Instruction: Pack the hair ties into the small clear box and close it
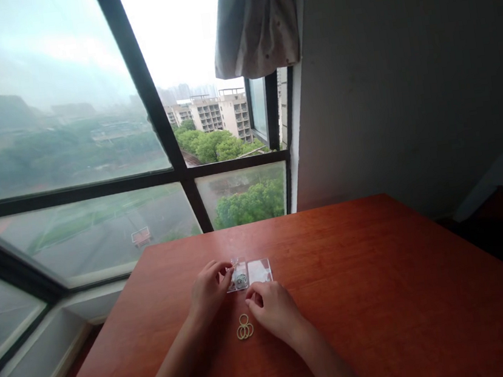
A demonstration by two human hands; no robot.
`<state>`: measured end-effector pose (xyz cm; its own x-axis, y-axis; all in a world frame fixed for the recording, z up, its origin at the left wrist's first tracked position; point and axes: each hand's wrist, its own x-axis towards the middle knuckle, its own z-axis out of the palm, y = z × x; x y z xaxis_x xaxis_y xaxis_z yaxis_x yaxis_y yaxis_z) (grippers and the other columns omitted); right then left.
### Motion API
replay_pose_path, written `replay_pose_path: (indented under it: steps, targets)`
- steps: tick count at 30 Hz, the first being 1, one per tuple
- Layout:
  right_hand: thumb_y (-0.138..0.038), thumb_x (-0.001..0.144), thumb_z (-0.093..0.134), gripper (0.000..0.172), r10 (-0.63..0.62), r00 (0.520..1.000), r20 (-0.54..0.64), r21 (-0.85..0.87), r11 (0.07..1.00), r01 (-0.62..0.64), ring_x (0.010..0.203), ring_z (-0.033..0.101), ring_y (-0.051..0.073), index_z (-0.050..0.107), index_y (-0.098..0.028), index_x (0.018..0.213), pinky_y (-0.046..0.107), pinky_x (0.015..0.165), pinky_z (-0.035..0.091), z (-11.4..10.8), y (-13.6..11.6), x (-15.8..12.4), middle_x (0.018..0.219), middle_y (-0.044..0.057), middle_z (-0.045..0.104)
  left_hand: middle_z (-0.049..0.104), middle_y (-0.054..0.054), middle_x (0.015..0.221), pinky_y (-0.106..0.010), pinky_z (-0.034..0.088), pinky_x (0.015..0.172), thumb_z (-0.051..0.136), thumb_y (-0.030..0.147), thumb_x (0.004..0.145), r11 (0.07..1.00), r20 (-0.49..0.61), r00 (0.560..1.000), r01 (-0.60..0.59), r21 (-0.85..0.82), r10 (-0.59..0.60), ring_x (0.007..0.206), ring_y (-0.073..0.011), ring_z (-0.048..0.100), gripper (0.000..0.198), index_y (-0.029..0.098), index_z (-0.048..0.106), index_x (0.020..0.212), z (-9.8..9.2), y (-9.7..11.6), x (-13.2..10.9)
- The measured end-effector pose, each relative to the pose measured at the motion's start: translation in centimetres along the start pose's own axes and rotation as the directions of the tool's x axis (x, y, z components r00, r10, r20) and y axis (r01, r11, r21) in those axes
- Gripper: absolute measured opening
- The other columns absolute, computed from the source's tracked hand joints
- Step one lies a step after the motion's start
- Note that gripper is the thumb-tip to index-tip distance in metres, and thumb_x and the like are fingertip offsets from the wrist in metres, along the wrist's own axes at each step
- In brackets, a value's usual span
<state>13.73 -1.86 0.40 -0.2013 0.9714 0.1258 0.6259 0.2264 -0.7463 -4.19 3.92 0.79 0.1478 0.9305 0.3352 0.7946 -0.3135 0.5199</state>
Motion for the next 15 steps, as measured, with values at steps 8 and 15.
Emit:
replay_pose_path:
  steps: [8, 15]
  targets:
    - [-0.02, 0.081, 0.057, 0.012, -0.019, 0.999, 0.034, 0.017, 1.0, 0.018, 0.062, 0.059, 0.013, 0.069, -0.021, 0.08, 0.021, 0.06, 0.039, -0.07, 0.35, -0.1, 0.068, -0.001, 0.067, 0.064, -0.002, 0.083, -0.024, 0.041, 0.062, 0.053, 0.029, 0.087, 0.999, 0.015, 1.0, -0.012, -0.034, 0.013, 0.069, -0.0148, 0.059, 0.016, 0.021, 0.067, 0.088, -0.13, -0.48, -0.07]
    - [-0.019, 0.081, 0.057, 0.013, -0.019, 0.998, 0.066, 0.016, 1.0, 0.018, 0.065, 0.06, 0.012, 0.069, -0.02, 0.082, 0.02, 0.061, 0.038, -0.08, 0.34, -0.11, 0.071, -0.001, 0.068, 0.063, -0.001, 0.081, -0.023, 0.038, 0.062, 0.051, 0.027, 0.087, 1.0, 0.034, 0.999, -0.025, 0.013, 0.024, 0.07, -0.0142, 0.057, 0.016, 0.02, 0.064, 0.081, -0.63, 0.05, -0.18]
